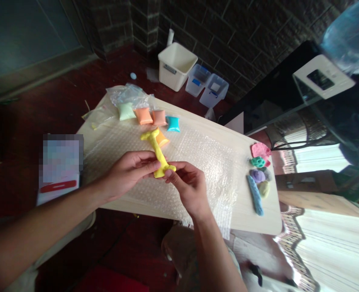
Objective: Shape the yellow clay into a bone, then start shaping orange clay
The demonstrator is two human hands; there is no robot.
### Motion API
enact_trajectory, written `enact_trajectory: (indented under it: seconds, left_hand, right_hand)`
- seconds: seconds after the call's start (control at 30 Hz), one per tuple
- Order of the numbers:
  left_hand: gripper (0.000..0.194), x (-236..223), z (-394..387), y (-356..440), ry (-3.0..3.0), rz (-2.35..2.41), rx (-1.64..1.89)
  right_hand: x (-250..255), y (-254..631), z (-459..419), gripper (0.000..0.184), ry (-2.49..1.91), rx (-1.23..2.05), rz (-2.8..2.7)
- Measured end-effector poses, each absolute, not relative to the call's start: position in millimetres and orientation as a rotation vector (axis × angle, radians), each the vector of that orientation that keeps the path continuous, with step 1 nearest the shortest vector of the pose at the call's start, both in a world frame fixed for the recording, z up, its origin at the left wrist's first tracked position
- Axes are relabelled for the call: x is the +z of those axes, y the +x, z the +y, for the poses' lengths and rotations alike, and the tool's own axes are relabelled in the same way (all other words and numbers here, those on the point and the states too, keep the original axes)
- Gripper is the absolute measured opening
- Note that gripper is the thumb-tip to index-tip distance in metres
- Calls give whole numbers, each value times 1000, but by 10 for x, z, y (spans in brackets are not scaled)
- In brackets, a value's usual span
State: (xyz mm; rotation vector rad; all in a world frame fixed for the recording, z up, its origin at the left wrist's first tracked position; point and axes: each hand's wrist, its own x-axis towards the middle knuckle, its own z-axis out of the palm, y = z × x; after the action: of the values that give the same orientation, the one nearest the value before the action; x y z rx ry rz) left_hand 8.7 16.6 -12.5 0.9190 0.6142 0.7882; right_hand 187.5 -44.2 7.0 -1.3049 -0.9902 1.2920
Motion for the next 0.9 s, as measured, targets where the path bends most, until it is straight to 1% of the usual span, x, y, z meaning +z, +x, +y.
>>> enact_trajectory:
  seconds: [0.3, 0.5, 0.7, 0.83, 0.9]
  left_hand:
    - [23, -159, 173, 66, 1013, 619, 772]
    - [24, -112, 163, 83, 1019, 631, 802]
    - [20, -95, 168, 93, 1018, 634, 845]
    - [20, -105, 167, 98, 998, 632, 844]
    - [20, -109, 169, 99, 997, 632, 843]
  right_hand:
    - [83, 1836, -441, 17, -1345, 1250, -1021]
    - [84, 1827, -452, 28, -1328, 1115, -1026]
    - [112, 1867, -476, 14, -1361, 1053, -1129]
    - [100, 1888, -496, 11, -1363, 1013, -1237]
    - [85, 1893, -509, 14, -1369, 985, -1297]
